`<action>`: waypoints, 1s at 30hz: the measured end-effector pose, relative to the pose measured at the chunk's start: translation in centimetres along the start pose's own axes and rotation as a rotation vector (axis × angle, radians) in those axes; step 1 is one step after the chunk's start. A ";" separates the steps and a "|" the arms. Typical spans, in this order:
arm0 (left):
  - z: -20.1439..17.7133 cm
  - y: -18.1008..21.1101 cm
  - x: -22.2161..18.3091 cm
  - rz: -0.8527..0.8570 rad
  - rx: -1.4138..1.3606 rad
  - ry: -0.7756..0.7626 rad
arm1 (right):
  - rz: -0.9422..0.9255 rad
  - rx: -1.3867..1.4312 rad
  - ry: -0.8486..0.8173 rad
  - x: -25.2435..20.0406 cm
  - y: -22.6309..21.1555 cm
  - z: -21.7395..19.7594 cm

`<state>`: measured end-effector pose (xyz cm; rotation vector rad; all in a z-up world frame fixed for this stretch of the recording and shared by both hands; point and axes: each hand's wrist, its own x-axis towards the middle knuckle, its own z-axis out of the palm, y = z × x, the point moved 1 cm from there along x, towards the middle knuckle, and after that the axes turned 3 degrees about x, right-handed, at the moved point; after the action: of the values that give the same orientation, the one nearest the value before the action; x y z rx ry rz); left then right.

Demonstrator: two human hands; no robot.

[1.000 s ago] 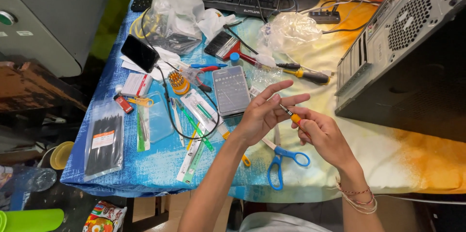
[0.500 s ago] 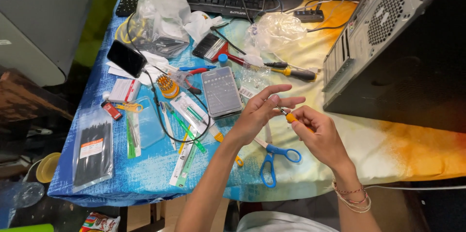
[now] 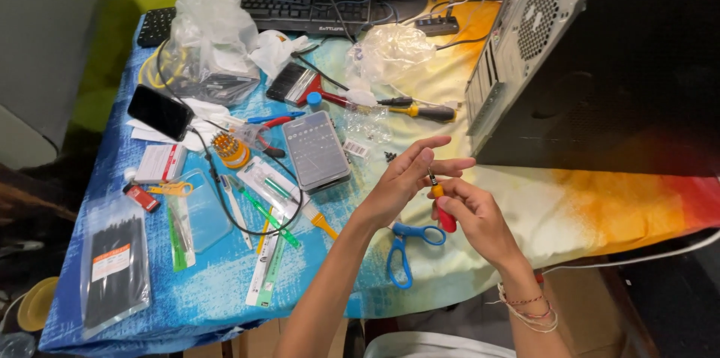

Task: Preparing and organizing tools and small components on a workbench, then using a screwdriver to work on a computer case.

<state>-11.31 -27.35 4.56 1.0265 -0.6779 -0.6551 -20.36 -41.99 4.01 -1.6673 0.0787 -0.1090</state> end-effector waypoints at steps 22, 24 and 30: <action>-5.1 -1.8 0.3 -0.154 0.767 0.106 | 0.205 0.048 0.050 3.5 4.2 -2.3; -4.7 -1.4 -1.1 -0.221 0.905 -0.087 | 0.262 0.040 0.037 3.6 4.5 -2.6; -4.3 -0.1 -2.1 -0.167 1.067 -0.255 | 0.294 0.032 0.017 3.7 4.6 -2.8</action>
<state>-9.34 -23.46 2.51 2.0163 -1.2266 -0.5605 -16.93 -45.61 -0.19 -1.6055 0.3319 0.0976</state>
